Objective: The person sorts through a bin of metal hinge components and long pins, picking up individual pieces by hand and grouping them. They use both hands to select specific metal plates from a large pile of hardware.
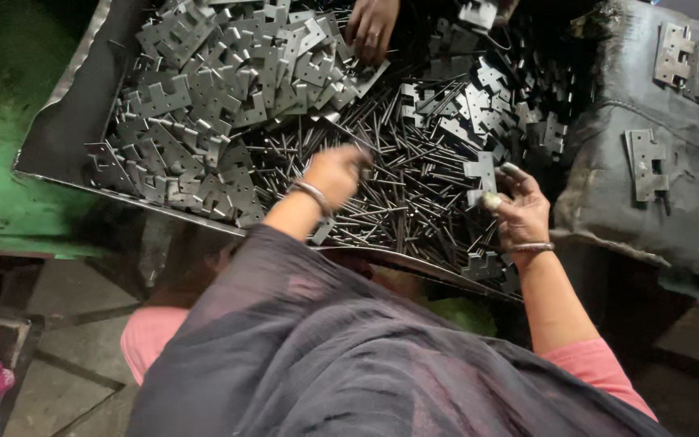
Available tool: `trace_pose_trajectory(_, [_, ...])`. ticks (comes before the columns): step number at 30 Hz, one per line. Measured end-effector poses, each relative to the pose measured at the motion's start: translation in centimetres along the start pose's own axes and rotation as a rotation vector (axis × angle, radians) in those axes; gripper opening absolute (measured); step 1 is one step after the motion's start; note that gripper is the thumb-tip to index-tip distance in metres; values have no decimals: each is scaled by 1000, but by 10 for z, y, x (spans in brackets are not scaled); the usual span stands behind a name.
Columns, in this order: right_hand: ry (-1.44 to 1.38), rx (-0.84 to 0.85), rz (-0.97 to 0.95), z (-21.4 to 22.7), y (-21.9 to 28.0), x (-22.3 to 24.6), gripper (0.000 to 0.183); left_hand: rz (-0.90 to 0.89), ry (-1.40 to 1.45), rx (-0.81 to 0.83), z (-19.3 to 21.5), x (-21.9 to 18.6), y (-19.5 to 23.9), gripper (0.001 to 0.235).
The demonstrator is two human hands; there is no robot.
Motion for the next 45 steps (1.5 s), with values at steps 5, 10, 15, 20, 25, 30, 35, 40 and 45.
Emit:
trace_pose_trajectory(5, [18,23,-181,3,11,-16,60,128,-974,168,-86,36,-22,22])
trace_pose_trajectory(10, [-249,8,-340,-3,17,-38,56,182,-1068,193,-87,41,-19,21])
trace_pose_trajectory(15, [-395,4,-432,-5,4,-53,42,38,-974,264,-59,30,8,21])
trace_pose_trajectory(20, [-359,66,-529,-21,1,-75,35,-44,-723,47,-43,46,31,21])
trace_pose_trajectory(25, [-321,83,-516,-57,-9,-58,36,3,146,-180,-17,53,40,18])
trace_pose_trajectory(30, [595,442,243,-107,-12,31,29,-130,1307,32,-46,13,66,35])
trace_pose_trajectory(35, [757,815,418,-172,14,40,30,-82,1763,18,-121,-1,48,38])
trace_pose_trajectory(40, [1196,867,275,-199,41,14,75,236,1744,-201,-151,5,37,62])
trace_pose_trajectory(45, [337,460,12,-155,20,22,66,162,123,121,-62,-19,35,57])
Point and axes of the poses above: each hand's wrist, its own y-axis away from the middle knuckle, its own z-axis out of the back of the hand, x = y × z, the point moved 5 cm from there along -y, towards the middle knuckle, and after that the axes turned 13 degrees about x, right-handed, at the moved point
